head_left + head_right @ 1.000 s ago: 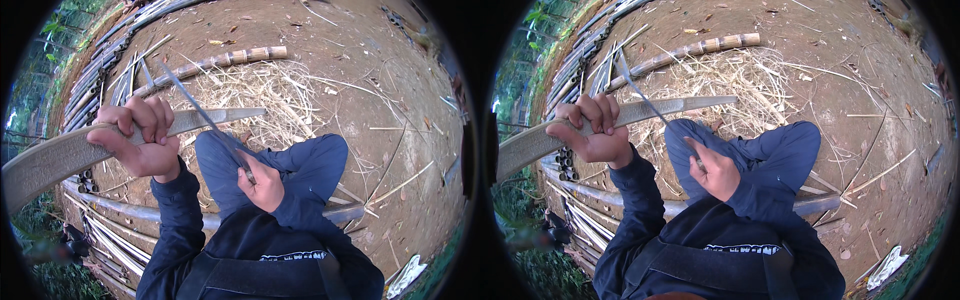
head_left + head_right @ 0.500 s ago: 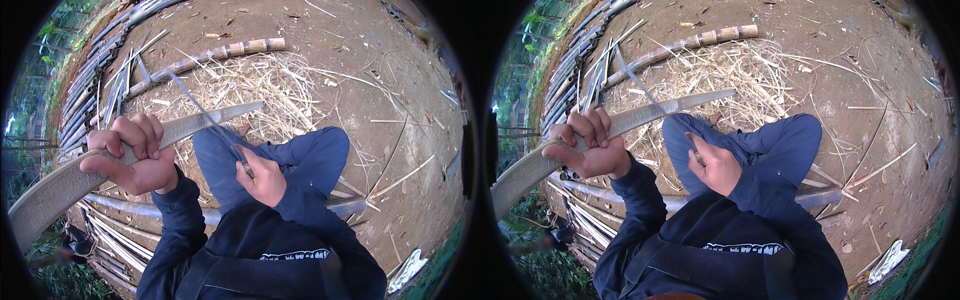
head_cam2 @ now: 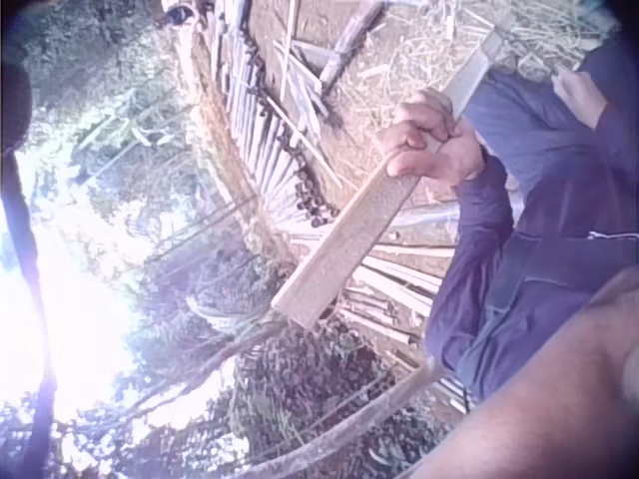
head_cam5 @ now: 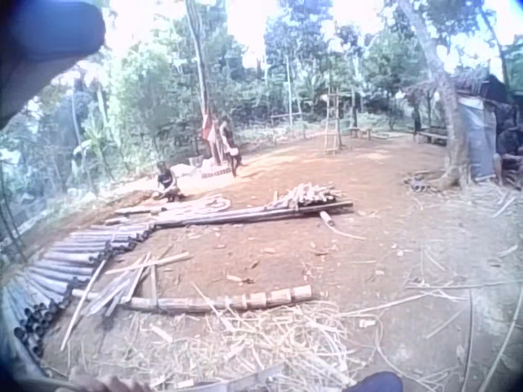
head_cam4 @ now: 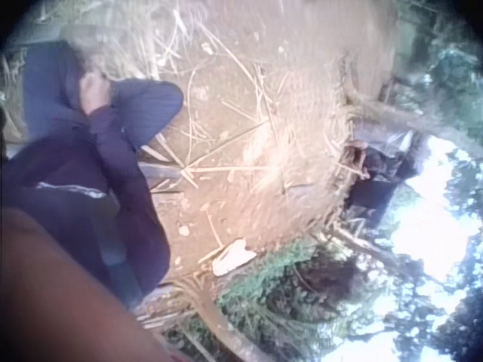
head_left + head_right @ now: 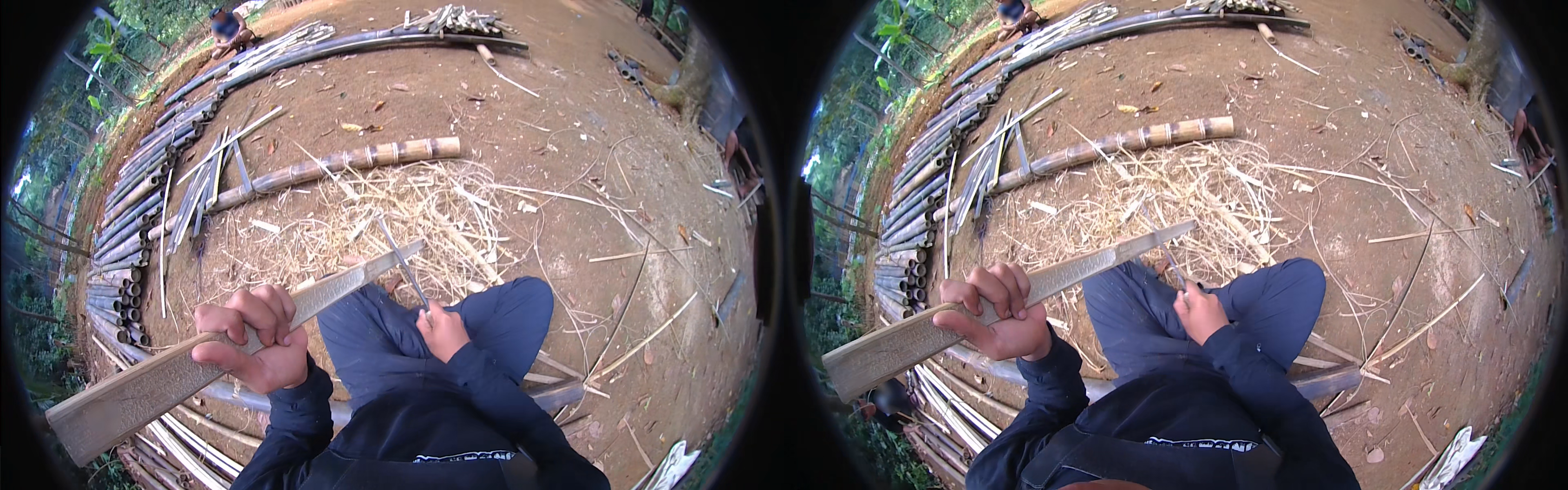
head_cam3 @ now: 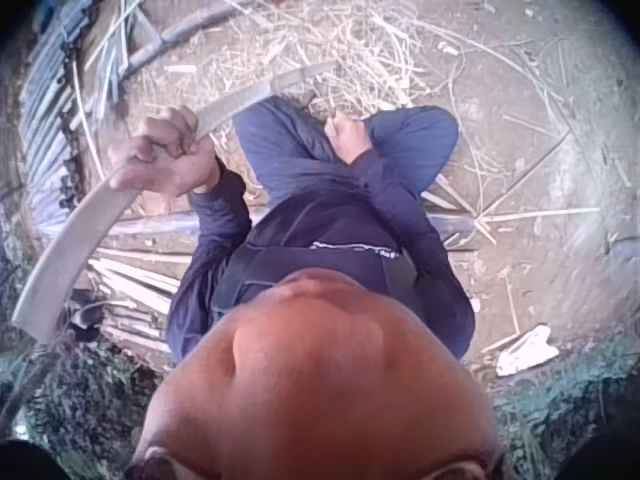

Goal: The person shaves a long strip of bamboo with a machete while sitting on the ground, periodically flipping the piece and moving excess shavings aside.

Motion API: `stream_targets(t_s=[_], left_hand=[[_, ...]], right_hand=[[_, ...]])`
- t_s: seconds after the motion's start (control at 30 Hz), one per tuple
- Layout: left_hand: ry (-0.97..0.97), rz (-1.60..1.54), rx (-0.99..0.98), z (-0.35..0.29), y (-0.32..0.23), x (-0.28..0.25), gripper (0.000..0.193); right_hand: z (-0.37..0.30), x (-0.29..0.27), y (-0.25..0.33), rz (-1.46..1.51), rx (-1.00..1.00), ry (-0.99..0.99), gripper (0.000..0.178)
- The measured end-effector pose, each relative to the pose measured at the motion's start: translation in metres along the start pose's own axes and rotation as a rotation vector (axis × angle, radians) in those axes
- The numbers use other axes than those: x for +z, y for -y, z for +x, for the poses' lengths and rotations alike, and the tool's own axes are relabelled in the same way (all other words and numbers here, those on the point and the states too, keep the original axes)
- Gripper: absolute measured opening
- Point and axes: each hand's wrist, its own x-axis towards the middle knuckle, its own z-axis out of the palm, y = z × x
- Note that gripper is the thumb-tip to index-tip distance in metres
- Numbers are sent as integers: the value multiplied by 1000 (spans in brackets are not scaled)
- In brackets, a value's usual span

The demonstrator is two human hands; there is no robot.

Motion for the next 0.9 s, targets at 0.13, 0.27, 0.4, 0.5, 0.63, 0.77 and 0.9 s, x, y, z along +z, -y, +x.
stream_targets(t_s=[0.13,0.27,0.4,0.5,0.63,0.77,0.9], left_hand=[[41,-23,24,2,3,6,45],[9,35,-12,6,9,12,45],[109,-6,3,0,4,15,45],[3,23,-18,-3,-1,12,44],[26,42,15,-7,-1,9,44],[-37,39,-10,-5,7,8,46],[-14,-2,-26,-9,-5,-9,48]], right_hand=[[-8,-30,22,128,-39,17,24],[-17,-44,90,227,-264,-29,35],[-17,-25,82,297,-237,-106,18],[-1,-6,21,180,31,-55,15],[-10,-27,78,285,-191,-65,15],[-3,-20,76,321,-304,-183,16],[5,-4,9,172,34,31,15]])
